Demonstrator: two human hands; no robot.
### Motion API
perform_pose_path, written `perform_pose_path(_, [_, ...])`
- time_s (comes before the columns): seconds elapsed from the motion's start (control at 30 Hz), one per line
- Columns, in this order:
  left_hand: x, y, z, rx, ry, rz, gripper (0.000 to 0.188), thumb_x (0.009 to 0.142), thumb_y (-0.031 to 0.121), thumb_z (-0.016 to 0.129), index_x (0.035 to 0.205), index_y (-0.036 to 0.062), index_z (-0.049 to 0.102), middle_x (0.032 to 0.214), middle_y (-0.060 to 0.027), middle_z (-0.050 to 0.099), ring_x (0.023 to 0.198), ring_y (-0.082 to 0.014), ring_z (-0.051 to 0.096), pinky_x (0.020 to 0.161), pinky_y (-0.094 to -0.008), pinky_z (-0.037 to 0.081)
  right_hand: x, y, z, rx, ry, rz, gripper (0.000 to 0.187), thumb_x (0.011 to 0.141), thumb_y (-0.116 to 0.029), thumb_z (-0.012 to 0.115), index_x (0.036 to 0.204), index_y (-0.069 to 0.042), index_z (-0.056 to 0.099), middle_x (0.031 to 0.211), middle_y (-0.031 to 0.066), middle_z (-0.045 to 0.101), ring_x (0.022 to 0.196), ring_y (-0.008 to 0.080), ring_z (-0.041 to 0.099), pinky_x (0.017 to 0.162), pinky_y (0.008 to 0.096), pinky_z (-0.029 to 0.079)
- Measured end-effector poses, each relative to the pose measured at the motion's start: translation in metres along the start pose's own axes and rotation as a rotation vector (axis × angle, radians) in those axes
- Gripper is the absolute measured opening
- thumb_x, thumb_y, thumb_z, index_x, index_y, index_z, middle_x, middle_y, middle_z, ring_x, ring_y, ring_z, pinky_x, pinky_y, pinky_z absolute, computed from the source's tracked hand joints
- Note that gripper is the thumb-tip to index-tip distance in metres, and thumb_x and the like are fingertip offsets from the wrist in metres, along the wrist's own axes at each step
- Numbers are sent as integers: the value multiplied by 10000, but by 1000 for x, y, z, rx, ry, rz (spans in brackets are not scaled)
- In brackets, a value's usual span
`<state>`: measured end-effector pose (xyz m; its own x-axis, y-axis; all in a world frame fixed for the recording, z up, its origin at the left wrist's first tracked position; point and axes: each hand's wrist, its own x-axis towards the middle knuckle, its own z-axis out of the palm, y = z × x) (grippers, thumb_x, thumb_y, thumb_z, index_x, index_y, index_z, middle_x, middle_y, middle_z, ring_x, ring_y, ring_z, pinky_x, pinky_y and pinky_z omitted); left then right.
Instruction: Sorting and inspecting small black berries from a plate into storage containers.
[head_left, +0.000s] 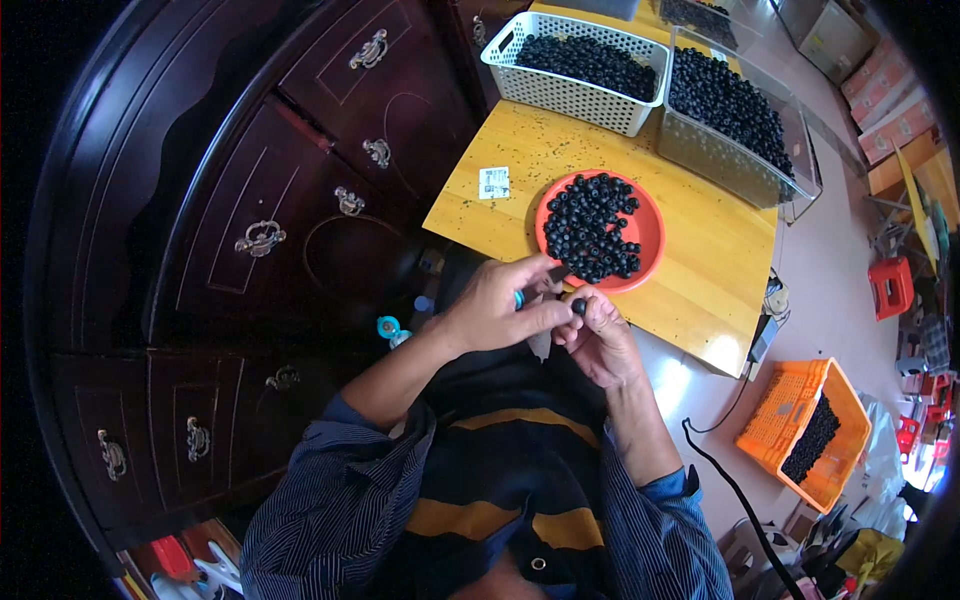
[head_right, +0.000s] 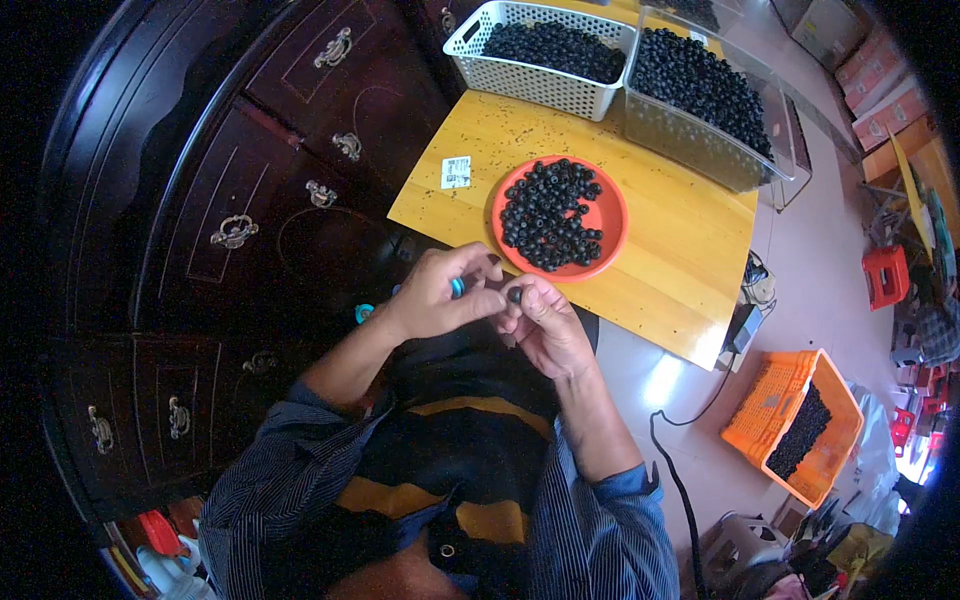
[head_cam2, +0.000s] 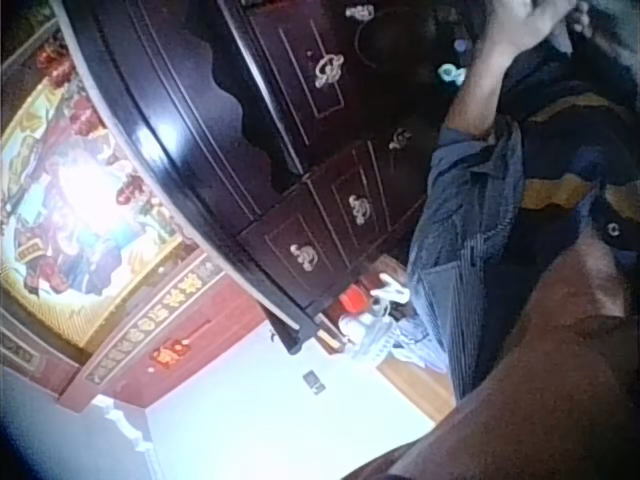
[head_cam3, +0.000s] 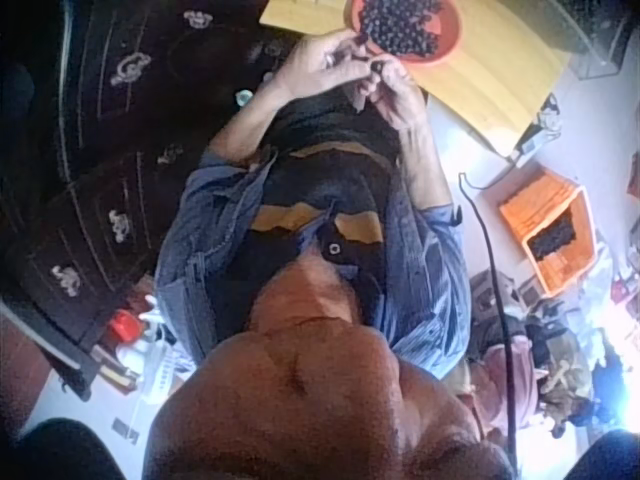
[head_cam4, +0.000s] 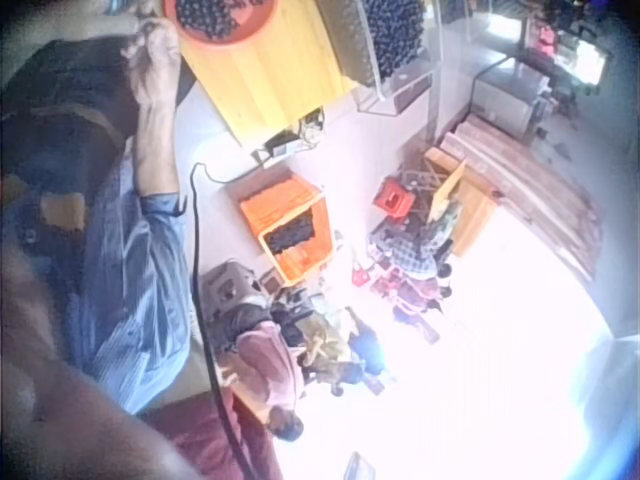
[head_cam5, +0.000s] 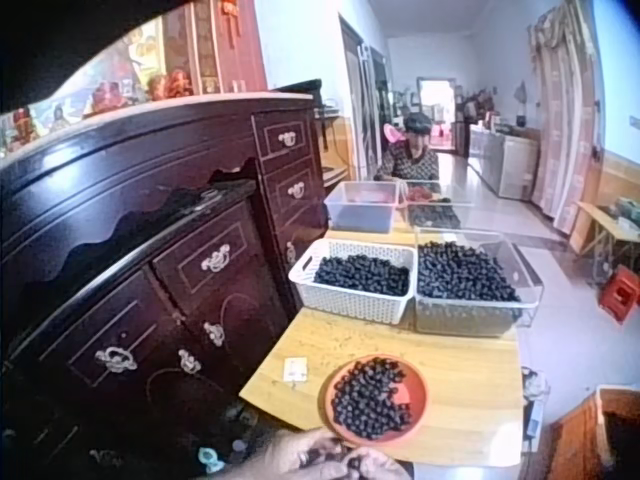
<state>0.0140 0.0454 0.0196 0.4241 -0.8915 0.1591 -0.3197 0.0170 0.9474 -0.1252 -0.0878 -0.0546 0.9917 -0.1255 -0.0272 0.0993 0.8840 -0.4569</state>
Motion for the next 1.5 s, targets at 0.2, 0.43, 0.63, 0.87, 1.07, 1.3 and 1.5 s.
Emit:
perform_pose_path(0.2, [0,8,-5,502,-130,53,469,884,491,684,1017,54,577,803,-144,692,735,-370,693,643,-460,517,-2,4,-3,29,94,55,231,969,-262,677,1103,-78,637,971,45,692,756,133,672,681,281,569])
perform_pose_path(0.43, [-1,12,-7,624,-128,93,478,872,524,688,925,63,572,788,-130,673,707,-338,688,607,-438,511,-3,1,-8,-114,2,30,288,983,-298,655,1152,-67,618,938,28,685,759,119,666,653,248,545])
perform_pose_path(0.63, [-3,10,-6,696,-135,116,463,898,516,652,975,67,567,813,-140,700,708,-350,694,610,-453,526,-2,-1,-6,-197,22,52,279,986,-288,654,1150,-66,611,906,7,668,756,103,657,643,230,531])
perform_pose_path(0.87, [-2,9,-4,770,-155,111,438,917,484,628,972,54,570,796,-153,702,705,-358,696,619,-465,536,-1,4,-10,-250,26,37,277,983,-311,655,1129,-81,605,893,-7,660,741,89,654,616,216,507])
perform_pose_path(1.07, [-3,3,-4,832,-201,93,398,926,446,615,986,55,578,803,-165,708,730,-364,703,639,-475,544,-1,6,-6,-236,43,43,235,986,-318,650,1059,-100,600,893,-17,656,733,72,649,584,196,468])
perform_pose_path(1.3, [-3,-4,-6,790,-183,119,375,930,430,617,1017,65,592,781,-146,705,727,-350,707,642,-468,547,2,7,0,-222,106,76,211,989,-306,648,1057,-111,607,915,-8,663,743,71,646,575,180,458])
perform_pose_path(1.5, [-1,-4,-7,483,-33,139,359,893,389,704,1011,64,603,765,-122,697,699,-326,703,618,-419,536,11,12,3,101,24,47,199,1018,-264,602,1103,-84,616,955,30,667,745,106,633,692,270,535])
